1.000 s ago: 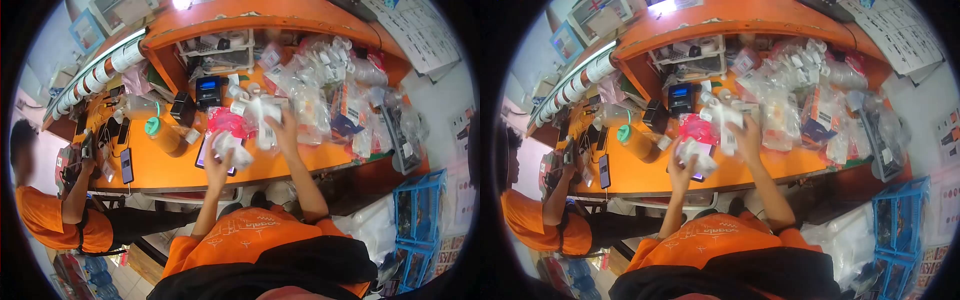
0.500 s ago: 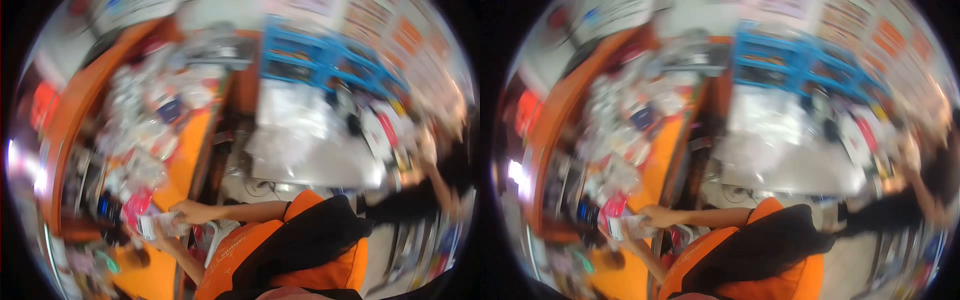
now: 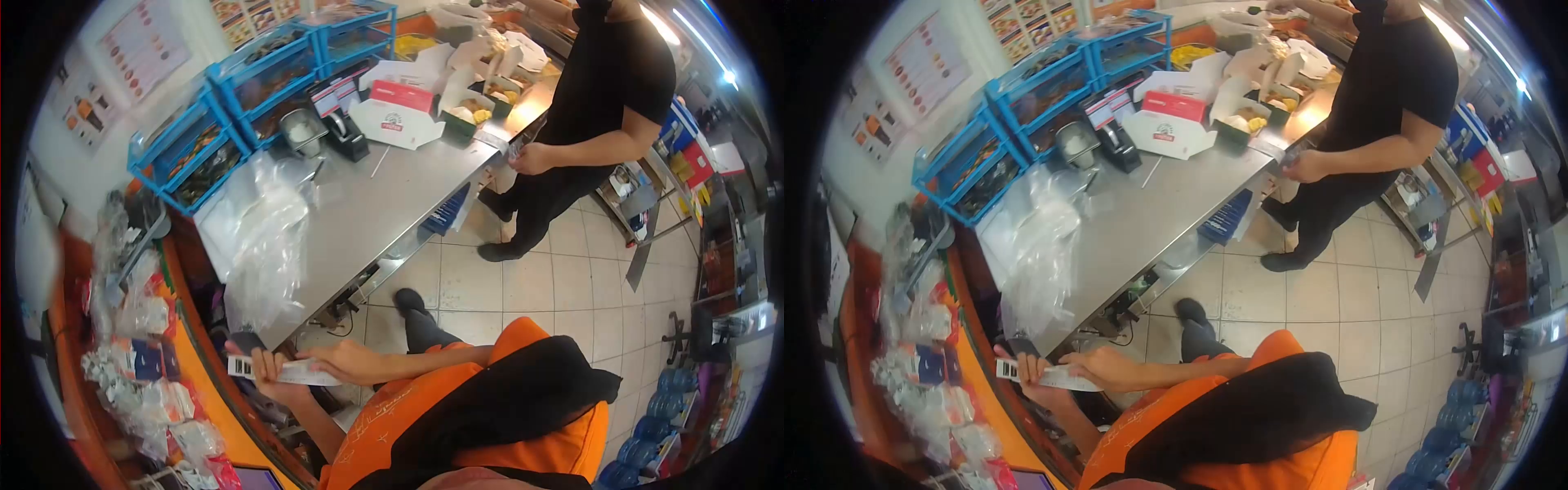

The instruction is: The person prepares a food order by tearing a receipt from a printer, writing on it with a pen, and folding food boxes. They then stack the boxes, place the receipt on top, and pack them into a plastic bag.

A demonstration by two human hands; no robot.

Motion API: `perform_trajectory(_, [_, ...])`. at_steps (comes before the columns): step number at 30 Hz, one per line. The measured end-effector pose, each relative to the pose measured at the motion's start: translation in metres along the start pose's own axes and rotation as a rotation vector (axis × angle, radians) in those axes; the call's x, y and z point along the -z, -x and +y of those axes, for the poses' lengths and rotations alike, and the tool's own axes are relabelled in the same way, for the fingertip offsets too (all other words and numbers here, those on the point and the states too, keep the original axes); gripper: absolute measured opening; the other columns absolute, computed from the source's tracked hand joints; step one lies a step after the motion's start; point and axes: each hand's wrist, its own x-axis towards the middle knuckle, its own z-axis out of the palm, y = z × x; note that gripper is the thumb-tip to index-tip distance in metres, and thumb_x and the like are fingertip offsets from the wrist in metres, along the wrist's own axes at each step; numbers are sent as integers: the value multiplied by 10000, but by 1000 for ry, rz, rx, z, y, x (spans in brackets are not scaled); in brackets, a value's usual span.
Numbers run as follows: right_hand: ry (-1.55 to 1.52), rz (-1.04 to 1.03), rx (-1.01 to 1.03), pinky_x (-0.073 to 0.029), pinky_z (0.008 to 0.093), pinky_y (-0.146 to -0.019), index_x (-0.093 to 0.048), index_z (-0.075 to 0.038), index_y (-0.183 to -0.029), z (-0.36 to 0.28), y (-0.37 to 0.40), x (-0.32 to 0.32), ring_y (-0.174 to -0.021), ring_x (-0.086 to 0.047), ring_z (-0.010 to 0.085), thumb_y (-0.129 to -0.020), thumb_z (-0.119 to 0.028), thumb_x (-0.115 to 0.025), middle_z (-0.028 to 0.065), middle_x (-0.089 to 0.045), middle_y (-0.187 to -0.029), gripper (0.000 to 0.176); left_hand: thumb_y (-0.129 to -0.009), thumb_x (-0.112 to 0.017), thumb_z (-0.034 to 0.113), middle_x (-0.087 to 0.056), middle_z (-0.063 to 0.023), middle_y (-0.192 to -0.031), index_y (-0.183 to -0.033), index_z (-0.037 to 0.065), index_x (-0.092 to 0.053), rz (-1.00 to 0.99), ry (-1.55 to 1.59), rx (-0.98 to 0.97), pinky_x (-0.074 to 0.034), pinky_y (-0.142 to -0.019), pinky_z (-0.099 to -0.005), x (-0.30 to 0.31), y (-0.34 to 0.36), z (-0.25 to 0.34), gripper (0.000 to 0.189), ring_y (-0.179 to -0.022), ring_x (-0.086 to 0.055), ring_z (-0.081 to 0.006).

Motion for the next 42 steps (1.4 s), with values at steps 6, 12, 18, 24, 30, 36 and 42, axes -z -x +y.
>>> perform_trajectory(6, [-72,193,-51,-487,381,-629,-641,-24,-997,76,-15,134,-665,-624,282,-881,-139,-613,162,-650,-756,166,-901,-426,-17,-357,13,-808,-1460,124,-278,161,-149,141,-386,-616,-195,-36,-73,-160,595,-671,-375,-58])
perform_trajectory(12, [-129,377,-170,-497,321,-621,-644,-3,-1001,125,-41,310,-632,-635,202,-881,-114,-607,151,-655,-739,168,-916,-464,39,-459,-18,-877,-1428,118,-315,80,-310,295,-418,-688,-282,-65,-139,-358,539,-724,-429,-97])
perform_trajectory(18, [151,394,-96,-503,369,-594,-625,-29,-1018,150,-60,390,-669,-645,299,-880,-124,-608,151,-656,-790,168,-930,-467,66,-444,15,-883,-1451,143,-320,179,-265,305,-448,-656,-237,-79,-184,-427,547,-698,-416,-55])
perform_trajectory(24, [328,426,23,-497,360,-594,-640,-41,-975,171,-61,384,-678,-630,304,-870,-129,-616,132,-653,-828,139,-939,-446,57,-366,42,-782,-1441,164,-343,-78,-24,212,-373,-558,-181,-26,-207,-440,524,-625,-352,-26])
perform_trajectory(30, [-370,981,-323,-431,229,-470,-674,-32,-947,247,-13,406,-598,-572,79,-891,-111,-615,7,-649,-813,113,-967,-468,263,-541,-42,-1184,-1457,159,-303,298,-499,496,-389,-923,-313,-84,-199,-468,528,-1105,-498,-125])
perform_trajectory(36, [-1054,1540,-280,-409,203,-429,-587,-95,-935,344,82,541,-609,-555,94,-850,-130,-638,6,-597,-764,105,-956,-496,245,-471,-76,-1361,-1397,115,-412,-17,-698,1254,-359,-1008,-377,-42,-161,-499,468,-1272,-431,-195])
perform_trajectory(42, [-1026,1996,-253,-454,346,-542,-604,-64,-1015,450,73,738,-753,-626,202,-894,-138,-590,42,-639,-893,143,-952,-492,158,-357,-117,-1461,-1442,68,-346,44,-524,1392,-270,-1114,-382,-22,-132,-596,519,-1370,-324,-226])
